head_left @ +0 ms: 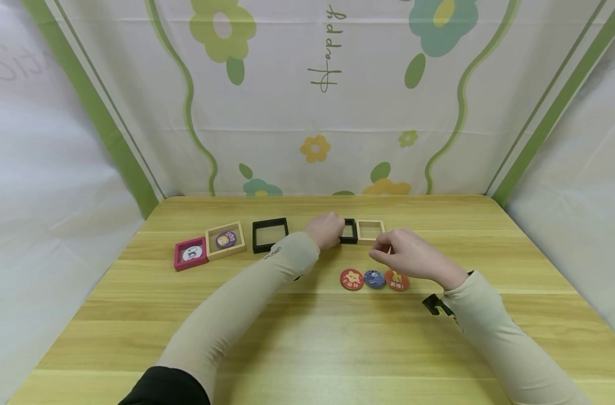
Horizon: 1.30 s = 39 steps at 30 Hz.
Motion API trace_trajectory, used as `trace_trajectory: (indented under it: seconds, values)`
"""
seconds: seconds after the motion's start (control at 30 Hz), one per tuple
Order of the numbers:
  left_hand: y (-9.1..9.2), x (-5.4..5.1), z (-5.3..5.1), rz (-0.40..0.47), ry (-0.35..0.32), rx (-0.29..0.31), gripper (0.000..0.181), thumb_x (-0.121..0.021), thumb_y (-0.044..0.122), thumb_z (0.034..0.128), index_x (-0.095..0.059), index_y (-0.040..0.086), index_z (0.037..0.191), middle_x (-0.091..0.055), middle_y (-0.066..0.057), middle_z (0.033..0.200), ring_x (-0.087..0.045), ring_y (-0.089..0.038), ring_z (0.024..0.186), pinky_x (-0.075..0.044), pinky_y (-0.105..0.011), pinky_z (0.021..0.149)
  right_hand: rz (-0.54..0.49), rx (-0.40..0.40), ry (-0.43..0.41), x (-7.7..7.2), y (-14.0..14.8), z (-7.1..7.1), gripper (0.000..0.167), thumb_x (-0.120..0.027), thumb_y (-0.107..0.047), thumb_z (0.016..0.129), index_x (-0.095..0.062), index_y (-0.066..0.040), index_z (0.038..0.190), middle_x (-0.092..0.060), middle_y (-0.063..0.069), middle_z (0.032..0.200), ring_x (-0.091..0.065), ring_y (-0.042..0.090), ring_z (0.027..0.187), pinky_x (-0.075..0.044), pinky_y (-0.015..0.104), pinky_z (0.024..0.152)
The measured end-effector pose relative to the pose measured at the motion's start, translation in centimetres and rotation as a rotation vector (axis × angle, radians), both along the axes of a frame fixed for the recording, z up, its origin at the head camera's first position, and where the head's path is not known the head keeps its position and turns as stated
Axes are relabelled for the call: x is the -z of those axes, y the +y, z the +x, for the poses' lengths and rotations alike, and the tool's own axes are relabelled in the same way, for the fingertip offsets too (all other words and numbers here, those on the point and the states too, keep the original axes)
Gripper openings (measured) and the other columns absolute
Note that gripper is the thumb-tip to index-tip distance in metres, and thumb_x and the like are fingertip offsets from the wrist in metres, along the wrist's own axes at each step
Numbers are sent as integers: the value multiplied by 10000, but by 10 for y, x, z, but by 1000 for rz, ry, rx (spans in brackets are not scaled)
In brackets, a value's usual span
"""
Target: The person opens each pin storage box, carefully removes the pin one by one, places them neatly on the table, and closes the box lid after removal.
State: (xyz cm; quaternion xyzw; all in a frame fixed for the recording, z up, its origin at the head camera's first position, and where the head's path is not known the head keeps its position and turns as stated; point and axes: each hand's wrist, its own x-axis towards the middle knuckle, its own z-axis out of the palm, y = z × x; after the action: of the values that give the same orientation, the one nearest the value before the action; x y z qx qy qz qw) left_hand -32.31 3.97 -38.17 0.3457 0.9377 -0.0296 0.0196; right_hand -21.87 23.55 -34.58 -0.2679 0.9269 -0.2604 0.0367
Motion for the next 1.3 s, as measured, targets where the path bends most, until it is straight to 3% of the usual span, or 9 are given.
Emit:
trace_trajectory:
  seconds: [0.37,0.6,0.7,0.8,0.93,1.1,1.3]
  values:
    - [-5,4,-3,23,-17,37,200,-725,121,910,-713,121,710,-667,25,708,-523,-73,576,-452,-188,558,7,-18,-6,-1,0,1,134,-636,-143,963,-713,-109,858,-621,-76,720,-538,130,595,-472,308,575]
    - [-4,4,-1,10,-24,16,226,-727,184,918,-678,140,702,-637,34,707,-489,-77,575,-424,-216,539,13,-22,-21,0,1,1,143,-635,-151,966,-712,-119,851,-609,-79,697,-510,104,563,-458,302,550]
    - [-5,4,1,7,-23,23,179,-724,207,921,-704,123,765,-655,13,752,-515,-93,611,-440,-231,567,14,-24,-21,1,1,1,146,-634,-150,967,-713,-119,849,-607,-81,695,-506,101,561,-455,300,547]
    - [-9,2,3,9,-19,30,112,-716,217,928,-749,116,963,-684,-15,937,-596,-115,781,-502,-244,690,14,-28,-19,1,1,0,150,-634,-156,968,-712,-122,845,-604,-82,690,-501,98,554,-452,297,541]
    - [-17,-4,5,35,-40,24,281,-702,211,937,-701,101,1195,-636,-61,1156,-611,-174,1020,-517,-300,850,9,-31,-21,2,1,0,146,-632,-157,968,-711,-119,851,-610,-80,703,-509,103,565,-459,298,551]
    - [-32,-11,7,74,-63,11,256,-683,204,950,-698,88,1177,-622,-68,1127,-612,-184,982,-526,-312,811,14,-27,-26,3,2,0,133,-631,-173,969,-707,-116,876,-630,-77,753,-547,143,613,-471,310,584]
    - [-50,-12,10,80,-23,5,310,-649,208,958,-675,100,1247,-615,-69,1201,-599,-198,1040,-531,-347,818,24,-26,-28,4,2,0,123,-631,-174,970,-702,-106,896,-646,-50,798,-575,165,676,-479,317,615]
